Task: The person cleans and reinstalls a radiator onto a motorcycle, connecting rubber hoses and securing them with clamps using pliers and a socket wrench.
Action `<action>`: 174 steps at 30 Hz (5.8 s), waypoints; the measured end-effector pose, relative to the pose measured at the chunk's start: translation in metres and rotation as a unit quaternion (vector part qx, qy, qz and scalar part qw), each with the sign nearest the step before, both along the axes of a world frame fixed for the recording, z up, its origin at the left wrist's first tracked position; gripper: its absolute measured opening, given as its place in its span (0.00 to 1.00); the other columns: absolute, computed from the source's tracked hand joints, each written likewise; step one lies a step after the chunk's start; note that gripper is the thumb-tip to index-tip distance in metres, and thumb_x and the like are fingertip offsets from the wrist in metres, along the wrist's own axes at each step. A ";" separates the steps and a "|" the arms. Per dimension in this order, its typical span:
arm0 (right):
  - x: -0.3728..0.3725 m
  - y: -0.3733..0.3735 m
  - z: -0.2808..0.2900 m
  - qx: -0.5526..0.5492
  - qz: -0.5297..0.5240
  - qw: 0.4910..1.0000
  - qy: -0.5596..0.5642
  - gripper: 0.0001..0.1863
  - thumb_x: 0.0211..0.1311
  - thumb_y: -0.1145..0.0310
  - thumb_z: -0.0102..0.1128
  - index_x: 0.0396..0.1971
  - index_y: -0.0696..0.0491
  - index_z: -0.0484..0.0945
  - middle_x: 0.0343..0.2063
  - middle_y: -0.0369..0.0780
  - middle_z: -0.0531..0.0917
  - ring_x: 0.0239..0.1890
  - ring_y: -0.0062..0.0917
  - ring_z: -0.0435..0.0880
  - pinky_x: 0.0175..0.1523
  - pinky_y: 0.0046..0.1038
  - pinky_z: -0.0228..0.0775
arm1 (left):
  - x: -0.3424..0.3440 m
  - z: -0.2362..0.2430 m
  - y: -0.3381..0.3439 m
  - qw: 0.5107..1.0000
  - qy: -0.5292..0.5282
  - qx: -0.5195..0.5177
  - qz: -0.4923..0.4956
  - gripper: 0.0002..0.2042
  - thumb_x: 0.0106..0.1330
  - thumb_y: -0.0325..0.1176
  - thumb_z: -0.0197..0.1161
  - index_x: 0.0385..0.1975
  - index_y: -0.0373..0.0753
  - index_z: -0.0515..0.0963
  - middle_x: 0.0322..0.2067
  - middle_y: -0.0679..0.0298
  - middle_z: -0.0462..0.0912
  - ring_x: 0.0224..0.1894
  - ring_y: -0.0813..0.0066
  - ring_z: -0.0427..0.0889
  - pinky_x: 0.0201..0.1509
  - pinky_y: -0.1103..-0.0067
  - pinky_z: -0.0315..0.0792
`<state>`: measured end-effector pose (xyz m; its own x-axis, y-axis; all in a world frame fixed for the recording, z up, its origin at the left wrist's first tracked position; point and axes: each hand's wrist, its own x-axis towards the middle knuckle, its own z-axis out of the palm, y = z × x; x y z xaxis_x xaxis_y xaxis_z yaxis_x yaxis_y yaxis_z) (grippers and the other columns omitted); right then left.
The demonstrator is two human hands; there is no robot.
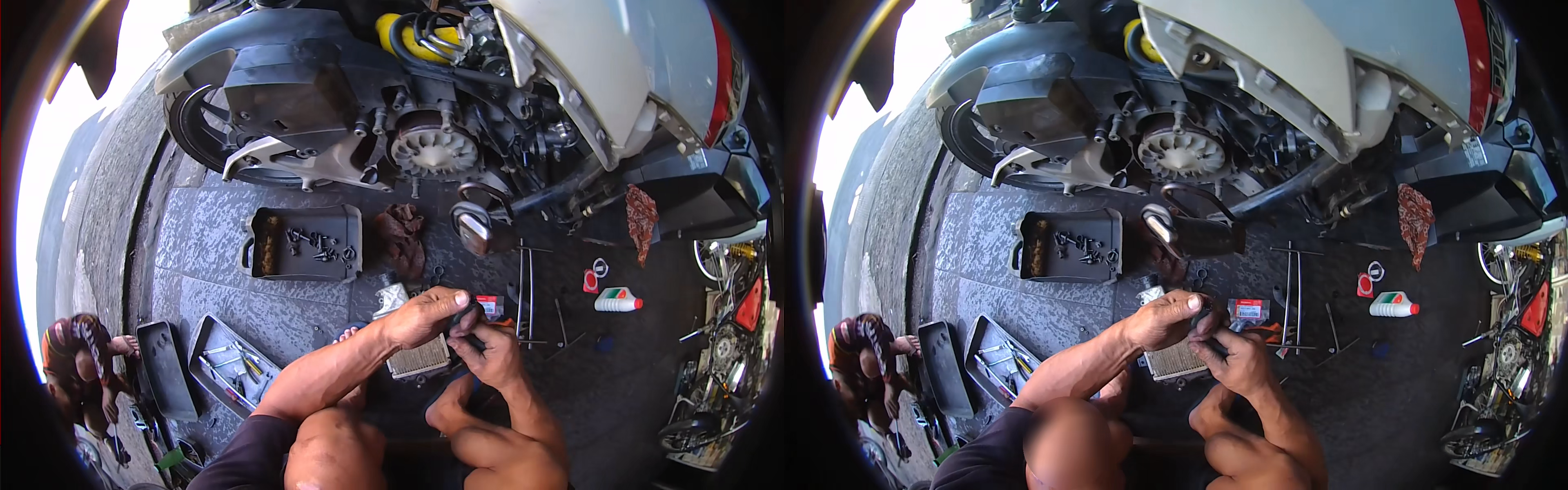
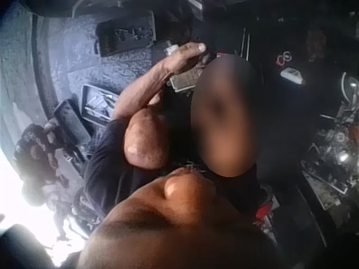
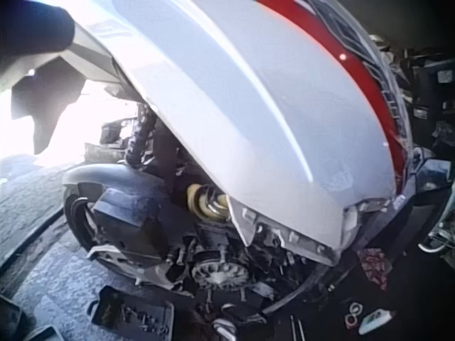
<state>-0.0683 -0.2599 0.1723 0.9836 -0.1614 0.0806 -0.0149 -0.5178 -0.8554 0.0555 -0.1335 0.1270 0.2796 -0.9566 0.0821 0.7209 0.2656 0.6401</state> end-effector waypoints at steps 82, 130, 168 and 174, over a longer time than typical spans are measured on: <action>-0.093 -0.095 -0.241 -0.079 -0.354 0.915 0.177 0.18 0.61 0.57 0.67 0.41 0.56 0.79 0.32 0.51 0.84 0.35 0.45 0.85 0.43 0.40 0.77 | 0.001 -0.201 0.063 0.714 -0.215 0.630 0.215 0.42 0.65 0.68 0.53 0.49 0.23 0.77 0.43 0.45 0.83 0.48 0.62 0.80 0.55 0.71 0.70; -0.044 -0.181 -0.220 -0.191 -0.214 0.947 0.143 0.20 0.59 0.61 0.67 0.50 0.53 0.79 0.42 0.49 0.85 0.45 0.48 0.83 0.50 0.41 0.74 | 0.028 -0.228 0.065 0.755 -0.124 0.618 0.183 0.37 0.57 0.63 0.66 0.46 0.28 0.81 0.42 0.50 0.85 0.45 0.64 0.82 0.55 0.72 0.71; -0.009 -0.125 -0.133 0.149 -0.108 0.952 0.245 0.17 0.70 0.66 0.57 0.53 0.60 0.75 0.32 0.41 0.86 0.33 0.22 0.85 0.40 0.26 0.79 | 0.033 -0.192 0.047 0.765 -0.170 0.595 0.179 0.41 0.56 0.66 0.63 0.52 0.26 0.78 0.49 0.44 0.82 0.56 0.55 0.80 0.60 0.69 0.71; -0.007 -0.121 -0.142 0.020 -0.069 0.972 0.223 0.18 0.69 0.64 0.59 0.51 0.62 0.75 0.34 0.44 0.87 0.34 0.27 0.87 0.41 0.28 0.78 | 0.028 -0.276 0.057 0.788 -0.190 0.537 0.233 0.34 0.59 0.57 0.64 0.48 0.25 0.79 0.47 0.44 0.83 0.52 0.56 0.82 0.56 0.69 0.73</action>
<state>-0.0757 -0.3811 0.0302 0.8880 -0.2880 -0.3585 -0.4560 -0.4514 -0.7670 0.0840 -0.0760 -0.1489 0.7719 -0.3326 -0.5418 0.4067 -0.3966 0.8230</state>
